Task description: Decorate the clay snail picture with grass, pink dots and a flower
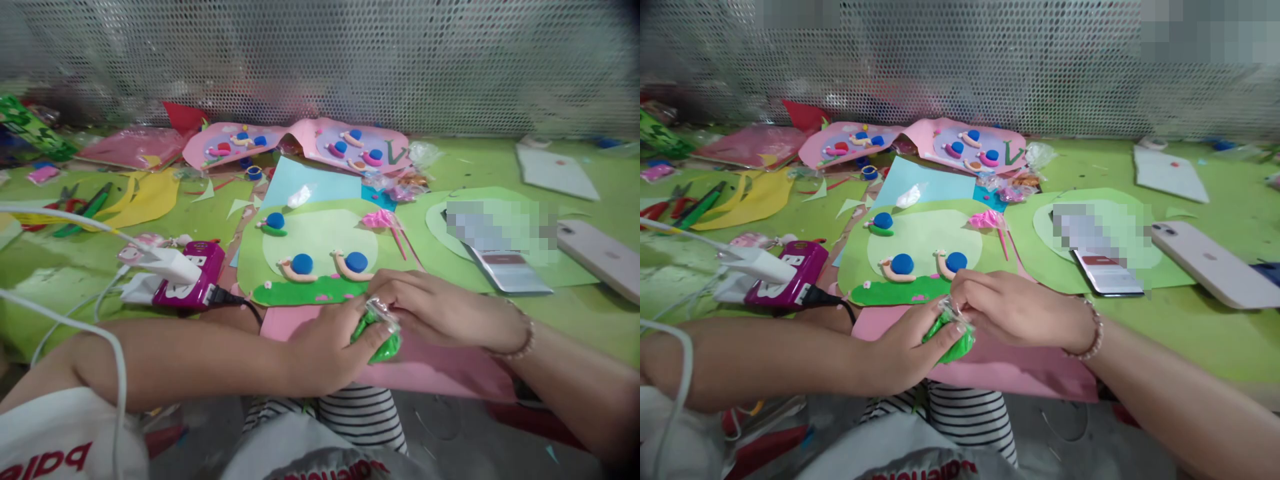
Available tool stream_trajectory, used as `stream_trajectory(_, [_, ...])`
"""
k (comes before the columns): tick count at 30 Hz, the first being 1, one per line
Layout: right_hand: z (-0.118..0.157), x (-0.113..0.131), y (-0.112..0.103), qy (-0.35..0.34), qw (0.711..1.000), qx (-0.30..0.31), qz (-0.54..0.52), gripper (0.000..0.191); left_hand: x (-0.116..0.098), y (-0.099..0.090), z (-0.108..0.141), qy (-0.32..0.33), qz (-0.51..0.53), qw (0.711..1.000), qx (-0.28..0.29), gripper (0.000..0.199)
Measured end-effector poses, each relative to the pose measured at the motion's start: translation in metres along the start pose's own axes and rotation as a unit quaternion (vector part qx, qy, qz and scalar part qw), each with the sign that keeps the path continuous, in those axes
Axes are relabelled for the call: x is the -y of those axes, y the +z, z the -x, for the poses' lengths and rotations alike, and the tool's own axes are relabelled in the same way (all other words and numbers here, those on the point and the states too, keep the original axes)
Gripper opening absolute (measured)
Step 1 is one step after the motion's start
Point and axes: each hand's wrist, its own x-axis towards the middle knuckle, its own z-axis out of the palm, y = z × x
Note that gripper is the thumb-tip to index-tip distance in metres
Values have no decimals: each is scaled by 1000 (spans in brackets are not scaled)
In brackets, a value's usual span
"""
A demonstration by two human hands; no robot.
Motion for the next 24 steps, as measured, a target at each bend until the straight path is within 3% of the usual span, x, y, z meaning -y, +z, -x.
stream_trajectory(6, [2,-5,5,1,999,-26,-22,13,0,1,-1,10,22,1000,-4,46])
stream_trajectory(12, [2,-8,7,27,983,-126,-131,12,5,2,-1,-8,-5,1000,-13,49])
stream_trajectory(17, [-2,-5,6,130,942,-201,-234,8,2,0,0,39,-10,999,2,43])
stream_trajectory(24, [-12,-8,9,233,911,-223,-257,8,-2,-5,1,52,-71,995,40,39])
